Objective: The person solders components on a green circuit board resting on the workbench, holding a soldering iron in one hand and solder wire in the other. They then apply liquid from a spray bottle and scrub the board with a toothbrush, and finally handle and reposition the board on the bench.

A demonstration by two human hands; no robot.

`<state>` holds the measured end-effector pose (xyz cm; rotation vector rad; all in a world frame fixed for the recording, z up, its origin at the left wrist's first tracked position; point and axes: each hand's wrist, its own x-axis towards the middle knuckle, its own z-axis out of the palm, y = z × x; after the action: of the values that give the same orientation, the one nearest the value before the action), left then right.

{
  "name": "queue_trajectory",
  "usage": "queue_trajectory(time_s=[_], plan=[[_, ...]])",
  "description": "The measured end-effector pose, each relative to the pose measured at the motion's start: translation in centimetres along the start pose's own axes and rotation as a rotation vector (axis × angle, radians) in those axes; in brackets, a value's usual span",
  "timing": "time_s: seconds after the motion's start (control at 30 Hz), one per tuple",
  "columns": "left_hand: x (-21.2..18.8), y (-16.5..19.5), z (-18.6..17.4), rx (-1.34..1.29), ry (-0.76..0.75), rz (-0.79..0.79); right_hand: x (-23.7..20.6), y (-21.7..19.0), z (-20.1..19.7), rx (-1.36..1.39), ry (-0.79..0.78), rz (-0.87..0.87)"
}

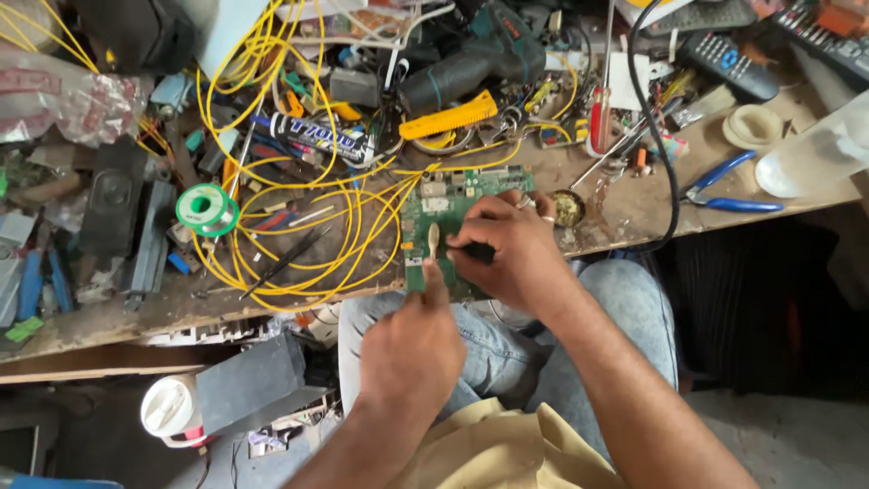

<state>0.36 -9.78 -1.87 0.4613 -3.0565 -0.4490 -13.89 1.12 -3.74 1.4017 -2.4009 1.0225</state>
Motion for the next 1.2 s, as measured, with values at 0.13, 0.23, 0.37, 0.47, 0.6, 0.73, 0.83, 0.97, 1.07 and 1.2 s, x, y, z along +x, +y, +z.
queue_trajectory(time_s=[0.13, 0.23, 0.37, 0.47, 0.6, 0.73, 0.83, 0.97, 1.07, 1.2], plan=[[-2.1, -0.7, 0.9, -0.043, 0.036, -0.028, -0.1, -0.1, -0.2, 0.023, -0.011, 0.036], [-2.1, -0.6, 1.6, -0.010, 0.033, 0.000, 0.0, -0.2, -0.4, 0.039, -0.002, 0.041], [-1.0, -0.9, 1.5, -0.022, 0.123, 0.031, 0.0, -0.4, -1.1, 0.119, -0.026, 0.083], [-1.1, -1.0, 1.1, -0.068, 0.117, -0.003, -0.1, -0.3, -1.4, 0.126, -0.056, 0.089], [-1.6, -0.6, 1.3, -0.088, 0.105, 0.007, -0.2, 0.1, -0.8, 0.089, -0.014, 0.030], [-1.2, -0.2, 1.9, -0.032, 0.067, 0.023, -0.3, 0.4, 0.1, 0.053, 0.024, 0.073], [-1.3, 0.1, 1.8, -0.022, -0.001, 0.025, -0.3, 0.6, 0.5, 0.050, 0.028, 0.116], [-0.9, 1.0, 1.0, -0.011, -0.065, -0.004, -0.2, 0.7, 0.6, 0.046, 0.029, 0.115], [-0.5, 1.7, 0.3, 0.002, -0.109, -0.017, -0.1, 0.7, 0.6, 0.041, 0.010, 0.120], [-0.3, 1.6, 0.3, -0.022, -0.171, -0.032, -0.1, 0.6, 0.5, 0.035, 0.000, 0.118]])
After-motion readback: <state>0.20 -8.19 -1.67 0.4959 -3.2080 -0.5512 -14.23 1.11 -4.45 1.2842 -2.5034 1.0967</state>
